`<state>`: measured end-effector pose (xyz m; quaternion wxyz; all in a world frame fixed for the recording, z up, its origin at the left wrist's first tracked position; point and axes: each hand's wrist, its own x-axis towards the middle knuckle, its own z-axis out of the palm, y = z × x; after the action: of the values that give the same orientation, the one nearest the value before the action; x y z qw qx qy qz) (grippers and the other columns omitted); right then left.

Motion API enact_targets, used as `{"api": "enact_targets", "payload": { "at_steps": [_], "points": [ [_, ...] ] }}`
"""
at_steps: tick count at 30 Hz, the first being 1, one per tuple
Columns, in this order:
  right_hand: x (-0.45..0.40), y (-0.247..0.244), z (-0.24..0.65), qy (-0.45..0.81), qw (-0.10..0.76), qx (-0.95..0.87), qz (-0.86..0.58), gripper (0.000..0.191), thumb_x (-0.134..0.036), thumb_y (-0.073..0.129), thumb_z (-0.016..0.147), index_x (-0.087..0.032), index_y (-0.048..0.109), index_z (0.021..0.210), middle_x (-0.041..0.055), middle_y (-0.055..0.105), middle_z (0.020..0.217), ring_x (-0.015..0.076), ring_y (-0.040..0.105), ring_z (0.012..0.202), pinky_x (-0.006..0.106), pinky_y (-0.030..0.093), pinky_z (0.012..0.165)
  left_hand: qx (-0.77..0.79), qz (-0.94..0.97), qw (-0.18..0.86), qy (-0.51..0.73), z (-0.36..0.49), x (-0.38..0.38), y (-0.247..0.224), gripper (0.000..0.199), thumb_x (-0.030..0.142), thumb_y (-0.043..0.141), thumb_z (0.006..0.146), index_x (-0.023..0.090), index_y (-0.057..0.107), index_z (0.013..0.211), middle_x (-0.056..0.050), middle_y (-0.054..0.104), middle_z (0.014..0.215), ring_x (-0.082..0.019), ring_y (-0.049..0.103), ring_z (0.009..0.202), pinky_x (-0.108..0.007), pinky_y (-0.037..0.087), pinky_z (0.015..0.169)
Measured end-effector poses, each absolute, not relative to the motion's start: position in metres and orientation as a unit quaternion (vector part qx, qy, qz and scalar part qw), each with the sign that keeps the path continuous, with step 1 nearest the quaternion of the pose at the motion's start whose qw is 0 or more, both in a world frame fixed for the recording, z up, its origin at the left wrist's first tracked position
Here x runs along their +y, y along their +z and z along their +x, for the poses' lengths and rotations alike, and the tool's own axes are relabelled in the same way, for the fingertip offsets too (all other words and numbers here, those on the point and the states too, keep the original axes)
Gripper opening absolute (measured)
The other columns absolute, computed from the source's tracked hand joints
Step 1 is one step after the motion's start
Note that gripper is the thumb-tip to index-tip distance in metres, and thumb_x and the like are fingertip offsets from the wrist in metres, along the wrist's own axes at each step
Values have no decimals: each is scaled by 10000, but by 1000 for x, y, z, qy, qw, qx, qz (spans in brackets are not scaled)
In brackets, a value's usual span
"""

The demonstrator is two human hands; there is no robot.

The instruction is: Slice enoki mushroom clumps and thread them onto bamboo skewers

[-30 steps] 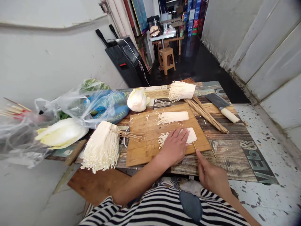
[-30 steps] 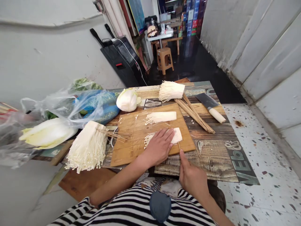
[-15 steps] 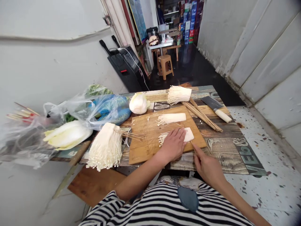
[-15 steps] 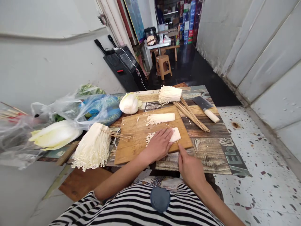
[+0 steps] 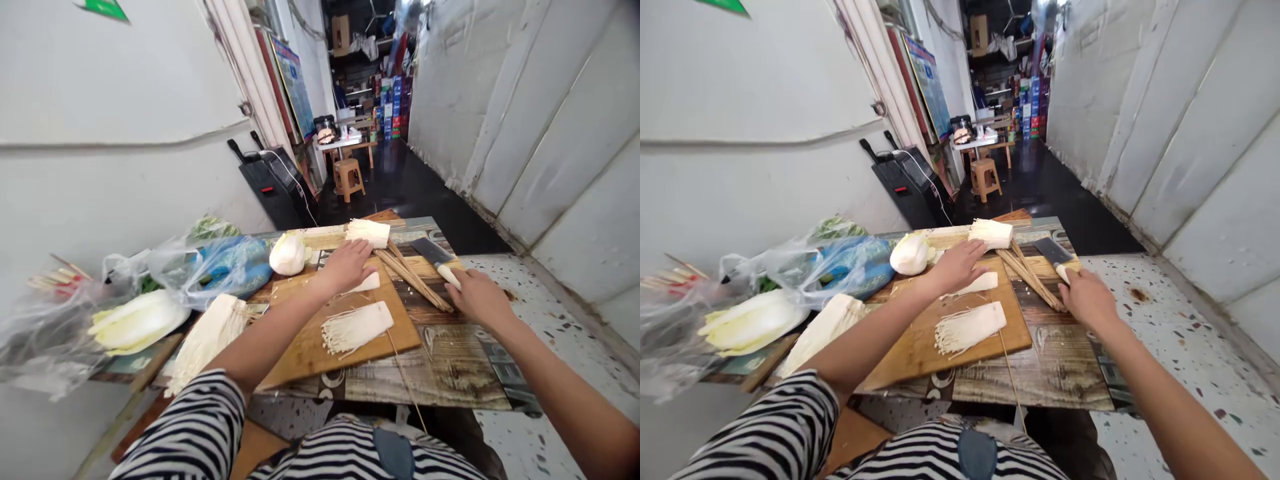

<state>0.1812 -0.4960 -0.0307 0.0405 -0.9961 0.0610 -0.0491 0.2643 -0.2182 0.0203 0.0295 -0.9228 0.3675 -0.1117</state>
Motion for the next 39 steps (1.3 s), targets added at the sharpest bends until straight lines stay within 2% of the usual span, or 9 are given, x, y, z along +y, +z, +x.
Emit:
{"api": "enact_targets", "payload": {
  "at_steps": [3, 8, 12, 17, 19, 22, 27, 33, 39],
  "points": [
    [-504, -44, 235, -26, 86, 72, -993, 345, -226, 543, 846, -62, 610, 1142, 214, 637, 1056, 291, 586, 1018, 360, 417, 824, 378, -920, 40, -95, 329, -250, 24, 594, 478, 379, 961, 81, 364, 1403, -153, 382, 1474, -258, 315, 1384, -371, 206, 1147],
    [-504, -64, 269, -41, 217, 118, -968, 350, -102, 487, 820, -67, 584, 1155, 245, 604, 1093, 309, 547, 1088, 402, 396, 873, 381, -922, 58, -34, 414, -284, -4, 506, 349, 222, 1003, 102, 337, 1429, -101, 330, 1515, -224, 243, 1422, -366, 187, 1158],
    [-505, -52, 279, -87, 366, 172, -910, 368, -197, 526, 835, -92, 534, 1188, 229, 583, 1120, 305, 553, 1059, 407, 412, 872, 388, -920, 58, -3, 435, -281, -30, 550, 369, 167, 1003, 82, 268, 1462, -106, 267, 1541, -220, 211, 1435, -367, 180, 1165],
    [-467, -46, 303, -57, 607, 230, -758, 297, -356, 408, 956, -153, 545, 1124, 68, 628, 889, 150, 600, 723, 309, 502, 657, 403, -914, 41, -15, 430, -272, -41, 567, 404, 147, 1000, 123, 208, 1489, -76, 196, 1567, -189, 139, 1454, -372, 106, 1184],
    [-447, -50, 312, -30, 683, 246, -687, 315, -383, 472, 940, -148, 551, 1135, 51, 623, 948, 130, 602, 741, 306, 521, 659, 407, -913, 39, -17, 429, -272, -41, 557, 398, 153, 999, 136, 219, 1486, -73, 202, 1566, -182, 143, 1453, -379, 93, 1185],
    [-428, -55, 320, 1, 758, 259, -598, 343, -380, 547, 906, -151, 562, 1161, 68, 609, 1076, 156, 612, 869, 346, 536, 737, 410, -911, 40, -12, 429, -273, -40, 547, 384, 158, 1000, 134, 234, 1481, -76, 222, 1560, -179, 160, 1449, -374, 110, 1182],
    [-425, -56, 320, 42, 810, 273, -517, 349, -361, 553, 905, -156, 554, 1186, 78, 598, 1125, 172, 609, 921, 369, 536, 770, 413, -910, 34, 1, 430, -274, -38, 549, 372, 155, 1000, 113, 249, 1475, -82, 248, 1551, -188, 176, 1445, -370, 125, 1179],
    [-424, -55, 319, 54, 826, 287, -483, 299, -346, 548, 911, -145, 565, 1132, 47, 613, 995, 118, 602, 765, 277, 532, 635, 413, -910, 25, 7, 431, -276, -37, 542, 372, 163, 995, 128, 256, 1470, -81, 259, 1547, -185, 188, 1442, -380, 116, 1179],
    [-425, -58, 321, 63, 834, 291, -465, 318, -349, 550, 909, -150, 560, 1157, 60, 610, 1047, 139, 610, 824, 310, 540, 685, 412, -911, 22, 11, 431, -275, -38, 547, 378, 157, 994, 130, 252, 1472, -81, 248, 1551, -189, 179, 1445, -391, 120, 1177]
  ]
}}
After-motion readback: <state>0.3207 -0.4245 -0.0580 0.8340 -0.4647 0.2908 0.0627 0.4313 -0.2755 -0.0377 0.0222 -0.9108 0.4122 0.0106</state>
